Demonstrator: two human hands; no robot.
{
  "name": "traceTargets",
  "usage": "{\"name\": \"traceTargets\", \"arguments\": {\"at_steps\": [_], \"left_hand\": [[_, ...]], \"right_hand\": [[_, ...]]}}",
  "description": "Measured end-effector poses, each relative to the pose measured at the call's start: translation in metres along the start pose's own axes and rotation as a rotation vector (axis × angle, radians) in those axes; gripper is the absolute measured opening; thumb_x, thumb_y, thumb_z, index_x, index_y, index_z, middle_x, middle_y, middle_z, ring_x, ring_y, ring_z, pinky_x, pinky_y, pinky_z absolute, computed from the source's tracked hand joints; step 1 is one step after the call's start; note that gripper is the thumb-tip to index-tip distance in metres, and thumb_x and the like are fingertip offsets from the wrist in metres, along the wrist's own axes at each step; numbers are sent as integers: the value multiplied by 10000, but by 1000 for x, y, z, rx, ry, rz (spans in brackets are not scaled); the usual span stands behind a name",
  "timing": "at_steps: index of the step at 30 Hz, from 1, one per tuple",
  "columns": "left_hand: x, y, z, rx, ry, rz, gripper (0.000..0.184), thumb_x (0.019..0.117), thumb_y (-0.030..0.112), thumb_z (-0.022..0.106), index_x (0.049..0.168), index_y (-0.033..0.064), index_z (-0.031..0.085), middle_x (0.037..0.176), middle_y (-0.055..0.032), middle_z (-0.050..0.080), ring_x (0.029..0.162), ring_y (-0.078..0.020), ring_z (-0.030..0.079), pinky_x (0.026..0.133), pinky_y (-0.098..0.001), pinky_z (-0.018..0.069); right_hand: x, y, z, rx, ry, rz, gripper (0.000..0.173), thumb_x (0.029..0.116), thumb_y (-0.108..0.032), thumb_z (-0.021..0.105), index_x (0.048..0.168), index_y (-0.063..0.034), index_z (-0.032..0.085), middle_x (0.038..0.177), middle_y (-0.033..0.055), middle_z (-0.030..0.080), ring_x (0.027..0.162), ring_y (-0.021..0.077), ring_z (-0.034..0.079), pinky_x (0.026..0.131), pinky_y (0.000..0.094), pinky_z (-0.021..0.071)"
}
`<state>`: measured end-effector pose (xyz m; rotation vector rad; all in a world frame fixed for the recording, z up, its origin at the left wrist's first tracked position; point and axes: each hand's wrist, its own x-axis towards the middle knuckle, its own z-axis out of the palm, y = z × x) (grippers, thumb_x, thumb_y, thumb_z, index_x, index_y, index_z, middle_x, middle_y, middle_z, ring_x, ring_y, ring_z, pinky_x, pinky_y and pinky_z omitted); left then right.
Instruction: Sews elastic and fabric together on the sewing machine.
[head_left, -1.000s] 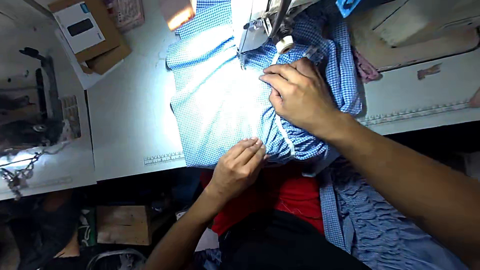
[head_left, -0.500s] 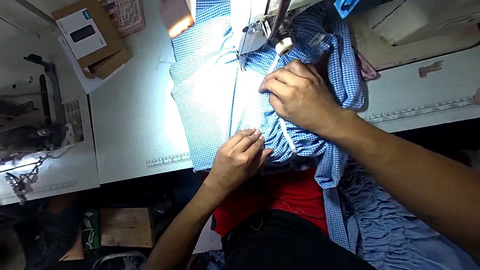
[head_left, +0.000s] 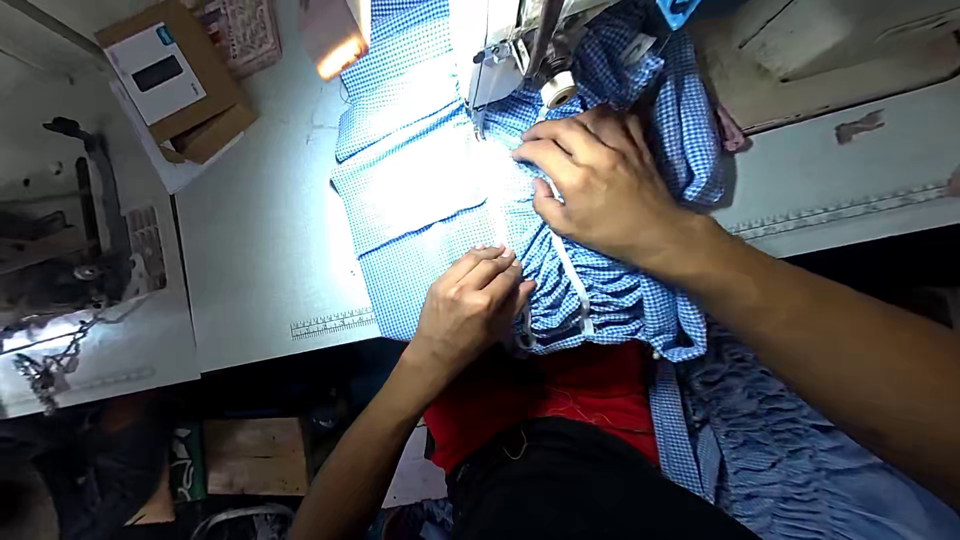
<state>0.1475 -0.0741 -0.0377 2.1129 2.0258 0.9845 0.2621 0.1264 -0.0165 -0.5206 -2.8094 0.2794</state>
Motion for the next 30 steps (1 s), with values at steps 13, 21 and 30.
{"name": "traceTargets", "arguments": {"at_steps": [13, 21, 30], "left_hand": [[9, -7, -4, 6, -38, 16, 207, 997, 217, 668, 1033, 59, 797, 1140, -99, 761, 1193, -222, 685, 1058, -341, 537], [13, -8, -6, 24, -50, 8, 230, 997, 251, 670, 1037, 63, 796, 1144, -96, 760, 1189, -219, 686, 1038, -335, 546], [14, -10, -7, 34, -63, 11, 204, 996, 206, 658, 1053, 69, 798, 1158, -90, 759, 1198, -214, 682, 1050, -332, 535]], "right_hand": [[0, 5, 5, 41, 30, -36, 322, 1041, -234, 446, 1191, -141, 716, 1326, 102, 657, 1252, 391, 553, 1016, 592, 400], [5, 2, 2, 29, 2, -61, 288, 1010, -112, 460, 1190, -129, 684, 1289, 125, 652, 1263, 414, 535, 1028, 618, 374], [2, -3, 2, -4, 28, -24, 345, 1006, -236, 469, 1261, -169, 692, 1434, 85, 600, 1359, 424, 467, 1096, 647, 308]]}}
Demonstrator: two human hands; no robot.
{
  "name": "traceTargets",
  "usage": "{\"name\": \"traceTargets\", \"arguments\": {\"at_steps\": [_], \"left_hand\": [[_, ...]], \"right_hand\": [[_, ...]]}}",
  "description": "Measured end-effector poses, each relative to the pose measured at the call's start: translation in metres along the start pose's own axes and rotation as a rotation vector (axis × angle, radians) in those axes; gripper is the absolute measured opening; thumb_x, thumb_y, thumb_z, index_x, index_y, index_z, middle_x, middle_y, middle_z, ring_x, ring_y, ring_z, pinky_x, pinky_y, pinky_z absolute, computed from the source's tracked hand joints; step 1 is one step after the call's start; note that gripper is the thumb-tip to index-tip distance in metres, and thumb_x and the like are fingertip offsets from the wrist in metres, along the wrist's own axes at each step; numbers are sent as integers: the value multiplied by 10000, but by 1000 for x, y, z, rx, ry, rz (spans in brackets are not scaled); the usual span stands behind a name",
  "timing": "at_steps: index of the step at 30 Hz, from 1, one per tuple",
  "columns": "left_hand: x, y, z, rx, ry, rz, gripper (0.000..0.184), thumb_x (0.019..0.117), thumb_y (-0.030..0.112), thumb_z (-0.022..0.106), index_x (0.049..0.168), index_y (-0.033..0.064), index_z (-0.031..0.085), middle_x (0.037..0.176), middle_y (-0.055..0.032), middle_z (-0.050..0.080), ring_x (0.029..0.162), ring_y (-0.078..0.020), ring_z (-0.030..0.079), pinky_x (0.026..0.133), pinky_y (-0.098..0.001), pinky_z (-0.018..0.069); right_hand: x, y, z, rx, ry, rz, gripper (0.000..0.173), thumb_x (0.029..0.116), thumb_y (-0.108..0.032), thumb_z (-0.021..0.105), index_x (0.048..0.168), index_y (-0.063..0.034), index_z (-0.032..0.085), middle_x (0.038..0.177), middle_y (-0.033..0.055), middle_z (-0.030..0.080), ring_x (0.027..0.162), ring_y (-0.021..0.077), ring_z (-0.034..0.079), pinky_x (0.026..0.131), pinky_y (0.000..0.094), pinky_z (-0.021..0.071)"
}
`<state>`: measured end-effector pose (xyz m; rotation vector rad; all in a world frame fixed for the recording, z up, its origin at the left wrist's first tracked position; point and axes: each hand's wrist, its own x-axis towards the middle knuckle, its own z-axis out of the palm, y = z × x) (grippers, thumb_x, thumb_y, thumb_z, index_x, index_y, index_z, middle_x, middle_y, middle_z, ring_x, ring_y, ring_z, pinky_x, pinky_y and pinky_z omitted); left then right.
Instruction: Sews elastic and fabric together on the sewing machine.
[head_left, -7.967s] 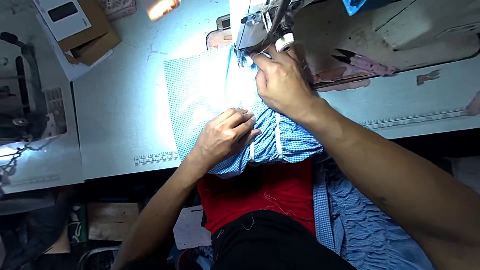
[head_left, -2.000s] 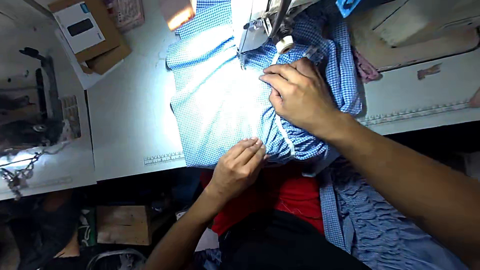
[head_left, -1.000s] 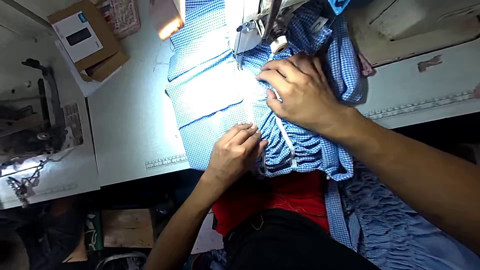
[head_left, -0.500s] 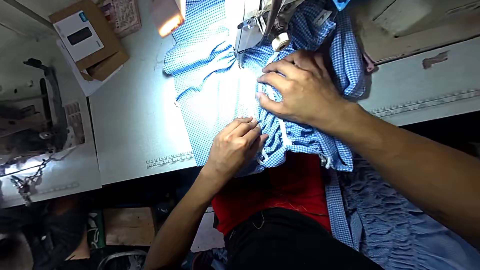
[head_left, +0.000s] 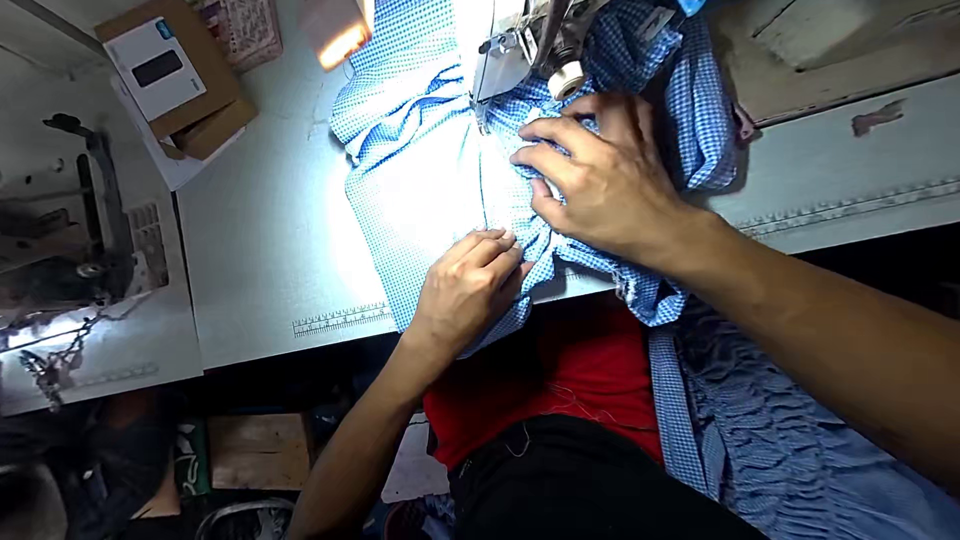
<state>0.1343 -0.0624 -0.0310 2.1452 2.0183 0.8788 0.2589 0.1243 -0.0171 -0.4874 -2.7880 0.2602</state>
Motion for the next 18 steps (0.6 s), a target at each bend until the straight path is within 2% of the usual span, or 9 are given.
{"name": "traceTargets", "arguments": {"at_steps": [2, 3, 4, 6, 9, 11, 13, 16, 18], "left_hand": [[0, 0, 0, 2, -2, 2, 197, 991, 187, 652, 1054, 70, 796, 1160, -85, 757, 1196, -211, 680, 1039, -328, 540], [0, 0, 1, 7, 5, 2, 192, 988, 180, 651, 1051, 73, 798, 1154, -82, 759, 1189, -210, 682, 1029, -325, 543], [1, -1, 1, 18, 12, 0, 192, 987, 179, 650, 1052, 80, 801, 1155, -74, 761, 1186, -209, 683, 1018, -324, 546], [1, -3, 1, 41, 9, -14, 202, 990, 199, 642, 1067, 108, 806, 1184, -51, 758, 1218, -211, 667, 1046, -358, 529], [1, -10, 1, 32, -21, -21, 236, 997, 305, 665, 1116, 152, 800, 1223, -14, 748, 1294, -228, 625, 1183, -566, 381], [4, -22, -1, 12, -48, 14, 334, 992, 417, 657, 1191, 180, 784, 1264, 5, 736, 1341, -245, 591, 1194, -671, 289], [11, -37, -6, -1, -86, 68, 416, 971, 520, 649, 1220, 210, 772, 1310, 23, 719, 1388, -262, 551, 1192, -722, 230], [26, -66, -13, -26, -139, 186, 469, 939, 583, 656, 1199, 210, 771, 1341, 27, 702, 1408, -267, 530, 1196, -716, 219], [36, -80, -16, -44, -155, 244, 458, 937, 579, 661, 1132, 184, 789, 1318, 17, 714, 1390, -258, 548, 1209, -674, 244]], "right_hand": [[0, -2, 0, -10, 28, -63, 310, 1005, -100, 465, 1204, -158, 695, 1376, 96, 630, 1320, 433, 486, 1065, 657, 306], [-1, -2, 1, -15, 28, -71, 293, 1003, -81, 462, 1169, -142, 696, 1318, 104, 653, 1297, 436, 498, 1050, 664, 307], [-1, -2, 1, -21, 20, -55, 285, 1010, -99, 453, 1148, -131, 700, 1269, 105, 670, 1295, 439, 500, 1052, 674, 300], [0, 1, 1, -41, 1, -11, 308, 1031, -175, 426, 1157, -127, 704, 1258, 101, 683, 1318, 445, 492, 1071, 695, 279], [5, 7, 2, -67, 2, 26, 346, 1055, -239, 408, 1209, -156, 706, 1292, 100, 680, 1336, 451, 491, 1084, 705, 273], [12, 10, 2, -89, -12, 43, 352, 1061, -242, 401, 1236, -165, 696, 1300, 114, 672, 1330, 459, 493, 1070, 709, 281], [19, 14, 2, -96, -31, 54, 354, 1064, -243, 397, 1257, -171, 684, 1296, 131, 664, 1320, 474, 490, 1060, 727, 279], [31, 28, 6, -96, 22, 51, 347, 1069, -280, 412, 1237, -186, 700, 1255, 137, 680, 1312, 476, 495, 1048, 717, 295], [34, 31, 4, -107, 81, 46, 340, 1072, -315, 440, 1190, -166, 722, 1241, 154, 690, 1320, 497, 486, 1063, 734, 279]]}}
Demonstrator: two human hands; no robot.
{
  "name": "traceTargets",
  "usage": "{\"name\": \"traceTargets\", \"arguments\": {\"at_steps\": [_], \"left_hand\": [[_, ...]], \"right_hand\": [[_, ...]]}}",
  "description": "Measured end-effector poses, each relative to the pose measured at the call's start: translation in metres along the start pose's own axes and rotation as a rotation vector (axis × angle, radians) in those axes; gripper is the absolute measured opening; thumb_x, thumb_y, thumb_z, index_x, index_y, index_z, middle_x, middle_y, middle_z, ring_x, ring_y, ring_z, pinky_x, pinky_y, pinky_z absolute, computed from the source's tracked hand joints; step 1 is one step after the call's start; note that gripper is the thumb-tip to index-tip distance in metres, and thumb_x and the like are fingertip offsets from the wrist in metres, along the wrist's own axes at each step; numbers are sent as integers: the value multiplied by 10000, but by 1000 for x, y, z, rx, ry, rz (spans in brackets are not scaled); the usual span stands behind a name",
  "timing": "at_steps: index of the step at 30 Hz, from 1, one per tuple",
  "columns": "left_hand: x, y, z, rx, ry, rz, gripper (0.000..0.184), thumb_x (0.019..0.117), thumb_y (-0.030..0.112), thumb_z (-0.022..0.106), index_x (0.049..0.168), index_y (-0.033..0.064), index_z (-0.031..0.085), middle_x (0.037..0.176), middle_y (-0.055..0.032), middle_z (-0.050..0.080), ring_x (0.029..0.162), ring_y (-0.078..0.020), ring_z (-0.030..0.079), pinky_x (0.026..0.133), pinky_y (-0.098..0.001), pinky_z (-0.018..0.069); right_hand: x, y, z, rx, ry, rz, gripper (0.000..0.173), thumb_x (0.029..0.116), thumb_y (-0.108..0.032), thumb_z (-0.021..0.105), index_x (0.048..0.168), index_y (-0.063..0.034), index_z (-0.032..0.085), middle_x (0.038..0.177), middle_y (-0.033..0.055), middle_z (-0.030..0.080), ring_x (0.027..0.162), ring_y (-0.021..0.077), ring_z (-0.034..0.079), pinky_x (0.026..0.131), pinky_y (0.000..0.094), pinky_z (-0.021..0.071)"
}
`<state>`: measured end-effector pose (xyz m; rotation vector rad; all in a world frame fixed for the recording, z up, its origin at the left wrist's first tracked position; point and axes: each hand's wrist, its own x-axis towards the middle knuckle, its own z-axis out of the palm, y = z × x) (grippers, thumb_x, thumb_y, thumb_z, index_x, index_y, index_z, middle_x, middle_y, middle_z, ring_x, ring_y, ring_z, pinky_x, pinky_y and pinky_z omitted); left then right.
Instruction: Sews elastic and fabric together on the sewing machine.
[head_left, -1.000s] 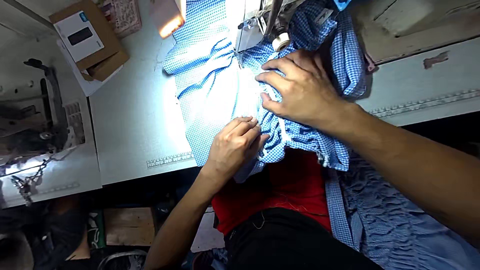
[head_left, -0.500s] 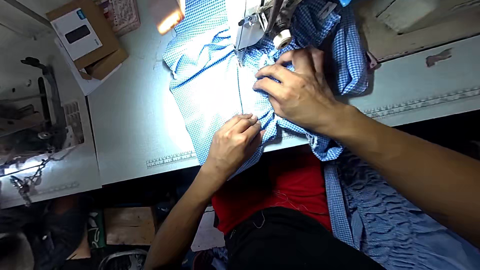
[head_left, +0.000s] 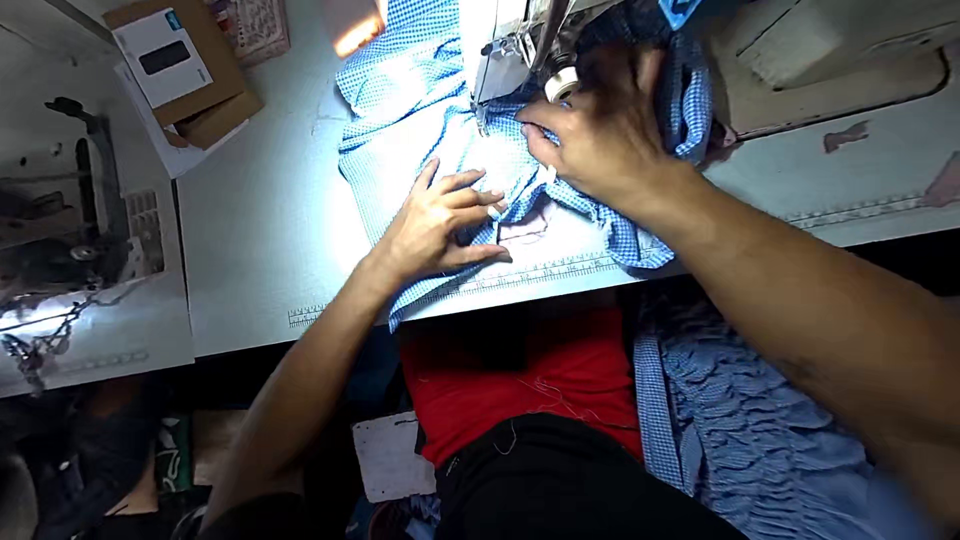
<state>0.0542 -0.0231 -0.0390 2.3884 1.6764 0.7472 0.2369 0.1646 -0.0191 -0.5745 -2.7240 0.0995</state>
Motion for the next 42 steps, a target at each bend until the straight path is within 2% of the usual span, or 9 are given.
{"name": "traceTargets", "arguments": {"at_steps": [2, 6, 8, 13, 22, 32, 36, 38, 42], "left_hand": [[9, -4, -4, 28, 4, -2, 345, 981, 474, 651, 1028, 167, 801, 1247, 6, 744, 1347, -249, 585, 1214, -601, 299], [13, 44, 5, 19, 99, -180, 171, 983, 178, 632, 955, 102, 783, 1022, -66, 759, 1066, -232, 700, 935, -396, 561], [-2, 77, 18, -25, 199, -239, 156, 967, 125, 633, 961, 70, 779, 1029, -88, 753, 1046, -223, 709, 900, -375, 589], [-20, 101, 42, -51, 370, -355, 97, 887, 88, 722, 940, 62, 799, 1031, -71, 778, 1094, -202, 724, 1046, -383, 549], [-5, 61, 31, -62, 294, -291, 131, 939, 176, 700, 921, 93, 800, 1003, -54, 761, 1066, -210, 707, 1118, -475, 473], [30, -1, 13, -22, 237, -282, 229, 961, 305, 666, 892, 145, 814, 895, -47, 724, 997, -227, 665, 978, -459, 468], [30, 15, 13, 0, 280, -352, 153, 923, 226, 717, 865, 115, 804, 807, -49, 684, 875, -216, 659, 876, -414, 521], [25, 23, 20, -10, 332, -334, 121, 906, 180, 726, 848, 97, 793, 805, -54, 693, 874, -218, 661, 884, -402, 526], [24, 22, 24, -19, 326, -334, 132, 923, 199, 711, 872, 116, 800, 830, -37, 682, 897, -194, 646, 946, -402, 501]], "right_hand": [[-5, -14, -14, -10, 54, 24, 313, 1068, -284, 481, 1177, -117, 723, 1281, 191, 679, 1339, 531, 470, 1098, 770, 248], [-32, -52, -11, 214, 51, 117, 320, 1068, -302, 508, 1177, -127, 753, 1160, 96, 726, 1124, 319, 641, 978, 483, 491], [-37, -42, -3, 227, -47, 173, 376, 1052, -382, 522, 1201, -111, 735, 1183, 127, 686, 1100, 338, 618, 972, 482, 478], [-36, -29, -9, 126, -123, 160, 313, 1002, -207, 534, 1239, -127, 722, 1248, 162, 652, 1143, 378, 612, 984, 514, 479], [-26, -18, -2, 82, -97, 143, 336, 1015, -219, 500, 1266, -171, 718, 1250, 149, 659, 1164, 392, 588, 975, 515, 471], [11, 8, 10, 73, 42, 107, 327, 1051, -266, 497, 1099, -48, 735, 1116, 225, 686, 1117, 424, 644, 964, 551, 506], [-1, -25, -4, 103, -23, 272, 537, 1033, -526, 502, 1233, -76, 715, 1235, 209, 684, 1199, 424, 616, 1025, 606, 463], [-13, -29, 5, 59, -53, 277, 448, 1019, -457, 511, 1315, -169, 686, 1354, 155, 631, 1272, 406, 554, 1040, 591, 430], [-12, -14, 12, 45, 13, 273, 331, 1011, -307, 521, 1259, -210, 717, 1287, 116, 664, 1208, 383, 582, 970, 563, 455]]}}
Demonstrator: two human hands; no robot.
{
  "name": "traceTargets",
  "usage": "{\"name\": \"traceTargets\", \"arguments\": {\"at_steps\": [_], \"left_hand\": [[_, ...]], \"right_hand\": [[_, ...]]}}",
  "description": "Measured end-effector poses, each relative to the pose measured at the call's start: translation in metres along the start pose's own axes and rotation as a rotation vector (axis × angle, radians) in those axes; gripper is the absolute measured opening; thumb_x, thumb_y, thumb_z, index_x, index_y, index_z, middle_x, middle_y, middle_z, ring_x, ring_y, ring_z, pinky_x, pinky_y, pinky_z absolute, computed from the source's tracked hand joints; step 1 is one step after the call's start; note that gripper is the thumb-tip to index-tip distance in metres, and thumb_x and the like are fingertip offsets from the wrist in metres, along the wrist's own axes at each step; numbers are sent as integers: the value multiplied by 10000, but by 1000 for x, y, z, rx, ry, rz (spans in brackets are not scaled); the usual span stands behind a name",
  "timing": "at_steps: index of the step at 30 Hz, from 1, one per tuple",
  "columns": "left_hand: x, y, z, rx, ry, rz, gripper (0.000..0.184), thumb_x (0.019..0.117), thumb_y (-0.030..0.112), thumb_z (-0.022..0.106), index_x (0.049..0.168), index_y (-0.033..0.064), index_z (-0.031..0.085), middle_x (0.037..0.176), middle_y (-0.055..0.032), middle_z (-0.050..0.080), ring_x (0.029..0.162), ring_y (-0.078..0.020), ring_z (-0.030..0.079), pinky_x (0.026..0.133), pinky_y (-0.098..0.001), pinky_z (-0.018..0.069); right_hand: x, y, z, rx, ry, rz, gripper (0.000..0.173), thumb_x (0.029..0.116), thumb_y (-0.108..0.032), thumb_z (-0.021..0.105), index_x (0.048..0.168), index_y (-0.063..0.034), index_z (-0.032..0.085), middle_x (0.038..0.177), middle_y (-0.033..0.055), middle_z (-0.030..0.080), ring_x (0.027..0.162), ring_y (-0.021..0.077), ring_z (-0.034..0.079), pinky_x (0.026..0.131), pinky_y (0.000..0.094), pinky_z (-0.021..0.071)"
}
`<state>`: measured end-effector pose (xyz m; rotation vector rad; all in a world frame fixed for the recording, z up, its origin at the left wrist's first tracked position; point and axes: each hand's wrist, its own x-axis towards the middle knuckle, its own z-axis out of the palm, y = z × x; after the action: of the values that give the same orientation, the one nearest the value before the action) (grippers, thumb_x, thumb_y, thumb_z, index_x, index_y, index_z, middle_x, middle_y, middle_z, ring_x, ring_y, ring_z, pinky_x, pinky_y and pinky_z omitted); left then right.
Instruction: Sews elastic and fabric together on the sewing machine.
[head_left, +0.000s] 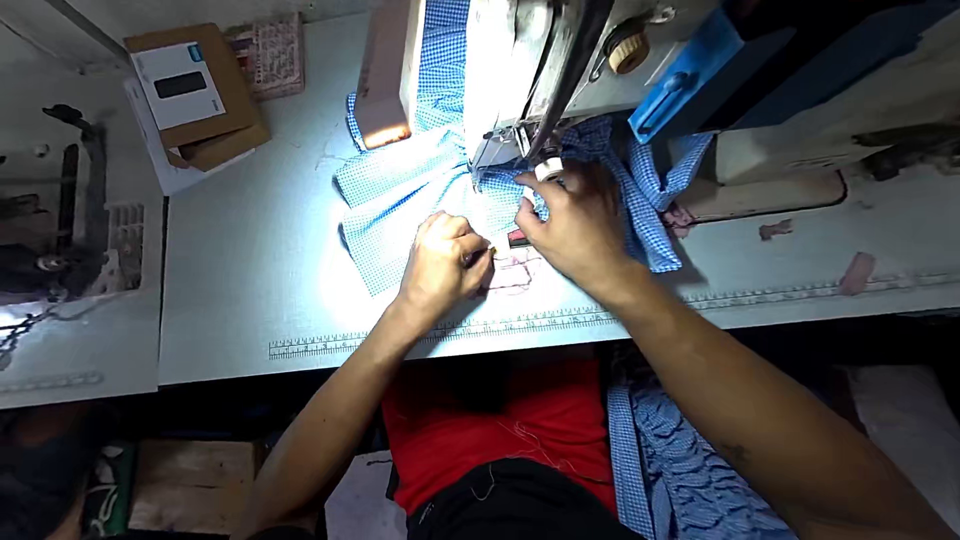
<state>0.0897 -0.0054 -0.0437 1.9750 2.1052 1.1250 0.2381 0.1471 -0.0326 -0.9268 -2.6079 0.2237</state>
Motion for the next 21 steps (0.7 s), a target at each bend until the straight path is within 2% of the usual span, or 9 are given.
{"name": "traceTargets", "arguments": {"at_steps": [3, 7, 11, 13, 16, 18, 19, 20, 21], "left_hand": [[10, -7, -1, -19, -4, -26, 166, 927, 231, 710, 853, 116, 803, 817, -44, 631, 895, -198, 612, 883, -384, 490], [30, -25, -4, 2, -52, -43, 236, 962, 281, 669, 859, 120, 807, 835, -52, 635, 908, -213, 613, 931, -423, 463], [43, -39, -6, 44, -88, 37, 237, 982, 288, 646, 950, 141, 828, 903, -64, 668, 964, -235, 608, 915, -414, 465], [41, -44, -9, 79, -122, 100, 256, 998, 300, 616, 1009, 149, 823, 972, -71, 675, 1018, -246, 607, 944, -411, 469], [36, -52, -14, 78, -157, 139, 285, 1007, 335, 585, 1078, 184, 816, 1068, -64, 684, 1104, -235, 603, 1040, -429, 445], [41, -57, -17, 20, -139, 94, 278, 986, 328, 587, 1032, 183, 820, 1064, -35, 715, 1073, -208, 627, 996, -429, 456], [49, -61, -18, -23, -94, 61, 270, 977, 299, 588, 984, 154, 817, 1037, -33, 735, 1033, -195, 657, 949, -422, 491], [60, -66, -21, -47, -54, 33, 266, 994, 266, 581, 991, 125, 807, 1037, -46, 746, 1027, -190, 691, 933, -417, 539], [72, -72, -25, -49, -51, 16, 276, 1021, 233, 555, 1066, 105, 796, 1079, -71, 746, 1069, -210, 693, 968, -429, 536]], "right_hand": [[11, 0, 2, -17, 15, 13, 336, 999, -320, 515, 1221, -167, 717, 1241, 131, 666, 1193, 383, 581, 955, 570, 437], [24, 0, 2, 1, 69, 23, 378, 990, -380, 560, 1144, -70, 711, 1227, 215, 651, 1174, 435, 595, 922, 628, 433], [39, -1, 4, -4, 56, 76, 458, 984, -423, 570, 1238, -61, 692, 1287, 243, 637, 1238, 448, 575, 995, 656, 406], [42, -2, 2, -4, 31, 77, 464, 983, -430, 561, 1239, -63, 681, 1295, 238, 637, 1261, 442, 566, 1009, 662, 398], [12, -2, -9, 66, 80, -28, 405, 1035, -403, 546, 1236, -85, 696, 1281, 171, 656, 1233, 369, 593, 1027, 569, 456], [-28, 9, -38, 186, 210, -91, 335, 1031, -288, 605, 1272, -78, 705, 1252, 130, 681, 1193, 300, 616, 1020, 486, 492], [-43, 29, -58, 230, 323, -101, 322, 1016, -221, 616, 1271, -42, 697, 1232, 139, 704, 1167, 273, 650, 1008, 457, 525], [-51, 58, -84, 243, 433, -68, 309, 1019, -166, 605, 1258, 23, 662, 1212, 173, 707, 1137, 253, 679, 990, 425, 562], [-53, 91, -117, 237, 497, 64, 331, 1044, -152, 568, 1271, 87, 604, 1210, 209, 682, 1127, 231, 672, 990, 389, 560]]}}
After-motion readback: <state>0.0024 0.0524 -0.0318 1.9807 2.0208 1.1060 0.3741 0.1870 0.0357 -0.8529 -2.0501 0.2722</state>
